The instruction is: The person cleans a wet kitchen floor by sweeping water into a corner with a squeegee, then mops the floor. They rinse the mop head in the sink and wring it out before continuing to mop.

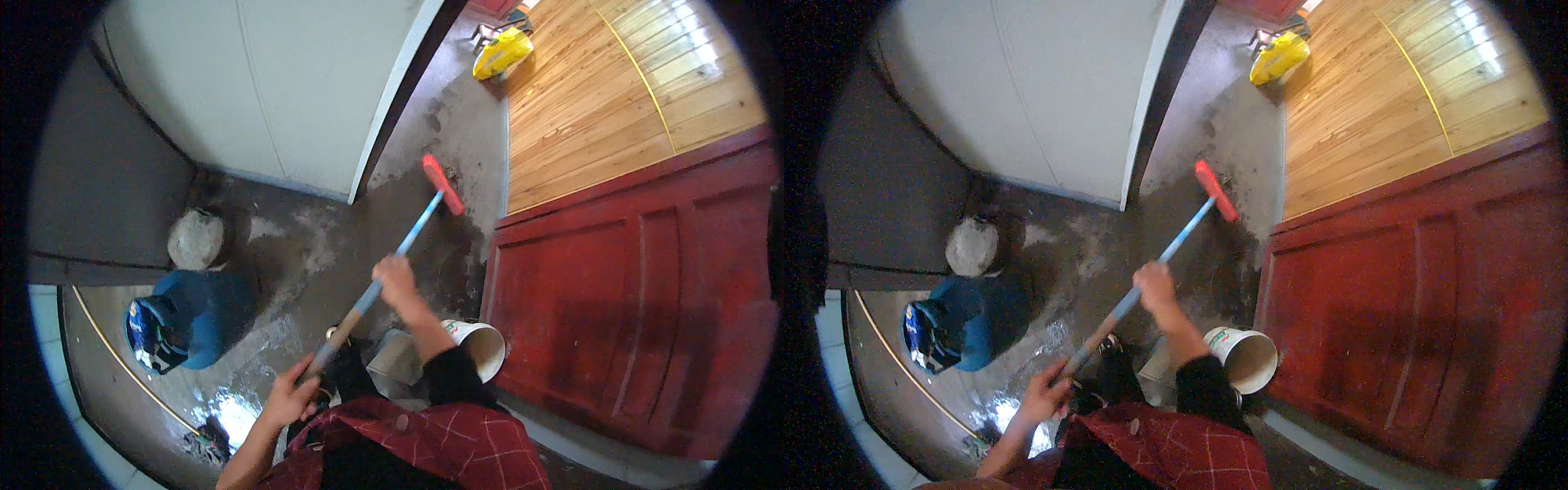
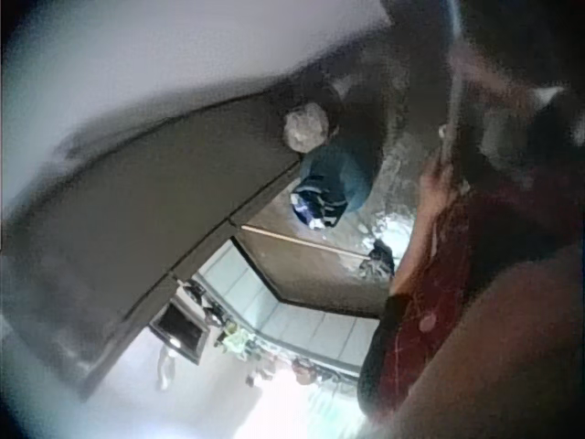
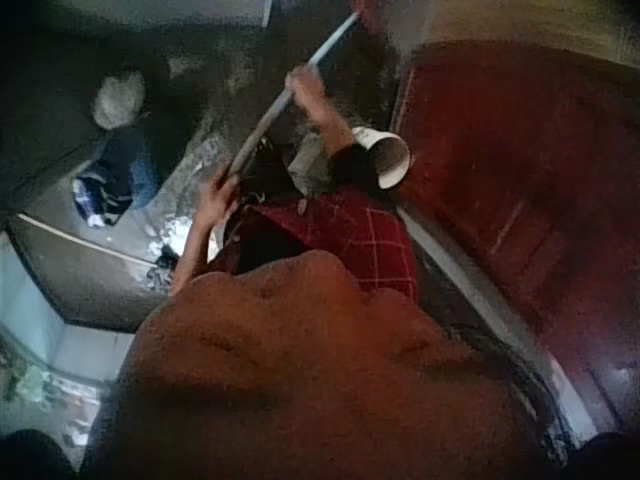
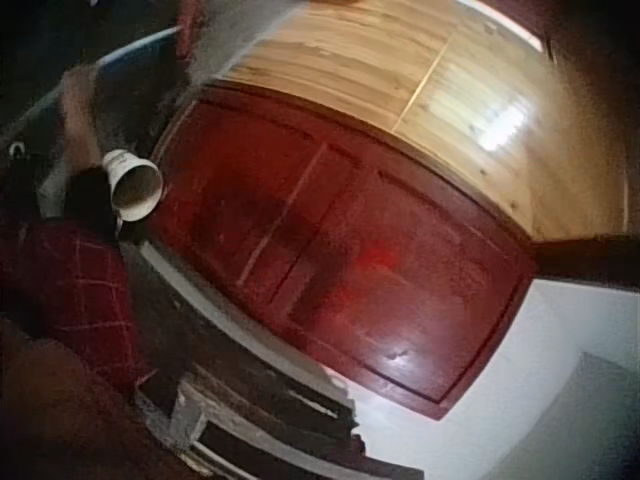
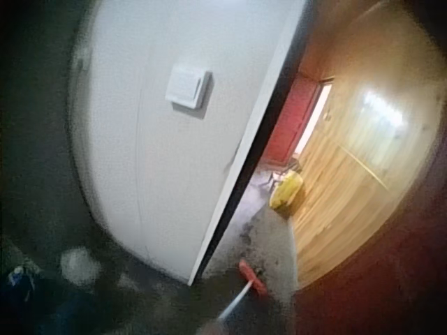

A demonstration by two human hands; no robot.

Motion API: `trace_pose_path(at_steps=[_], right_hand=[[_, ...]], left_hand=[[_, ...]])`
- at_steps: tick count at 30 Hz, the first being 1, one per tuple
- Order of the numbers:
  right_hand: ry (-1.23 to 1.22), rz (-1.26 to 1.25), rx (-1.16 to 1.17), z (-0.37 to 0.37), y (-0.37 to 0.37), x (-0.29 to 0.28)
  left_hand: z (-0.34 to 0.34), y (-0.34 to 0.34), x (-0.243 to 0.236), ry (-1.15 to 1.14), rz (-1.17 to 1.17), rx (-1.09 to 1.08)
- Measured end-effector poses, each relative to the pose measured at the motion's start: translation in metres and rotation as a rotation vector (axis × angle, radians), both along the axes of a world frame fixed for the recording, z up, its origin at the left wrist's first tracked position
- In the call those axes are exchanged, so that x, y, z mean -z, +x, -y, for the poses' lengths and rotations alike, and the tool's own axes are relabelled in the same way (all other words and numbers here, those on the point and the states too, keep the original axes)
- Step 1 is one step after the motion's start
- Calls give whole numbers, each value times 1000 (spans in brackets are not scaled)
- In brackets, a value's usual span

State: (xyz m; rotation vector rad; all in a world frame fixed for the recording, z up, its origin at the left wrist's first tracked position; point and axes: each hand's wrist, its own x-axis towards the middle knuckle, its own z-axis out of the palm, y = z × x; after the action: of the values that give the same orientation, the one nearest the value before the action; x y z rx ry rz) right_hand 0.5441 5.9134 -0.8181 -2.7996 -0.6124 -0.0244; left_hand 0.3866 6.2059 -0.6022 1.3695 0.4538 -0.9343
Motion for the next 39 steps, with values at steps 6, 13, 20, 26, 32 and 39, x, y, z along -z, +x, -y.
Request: trace_pose_path(at_steps=[6,13,20,26,32,39], right_hand=[[87,-288,-74,-119,-158,-36],[214,-406,-210,-117,-201,-7],[-27,-231,-180,1,-91,65],[-467,-197,181,96,71,48],[19,-20,234,68,72,24],[204,-166,-30,-112,-80,-31]], left_hand=[[-132,-146,-52,342,-94,-132],[-141,-187,-31,205,-260,-27],[-18,-104,76,20,-139,-177],[101,69,95,-93,-21,10],[58,66,73,-136,57,-61],[-93,-75,-33,135,-195,-197]])
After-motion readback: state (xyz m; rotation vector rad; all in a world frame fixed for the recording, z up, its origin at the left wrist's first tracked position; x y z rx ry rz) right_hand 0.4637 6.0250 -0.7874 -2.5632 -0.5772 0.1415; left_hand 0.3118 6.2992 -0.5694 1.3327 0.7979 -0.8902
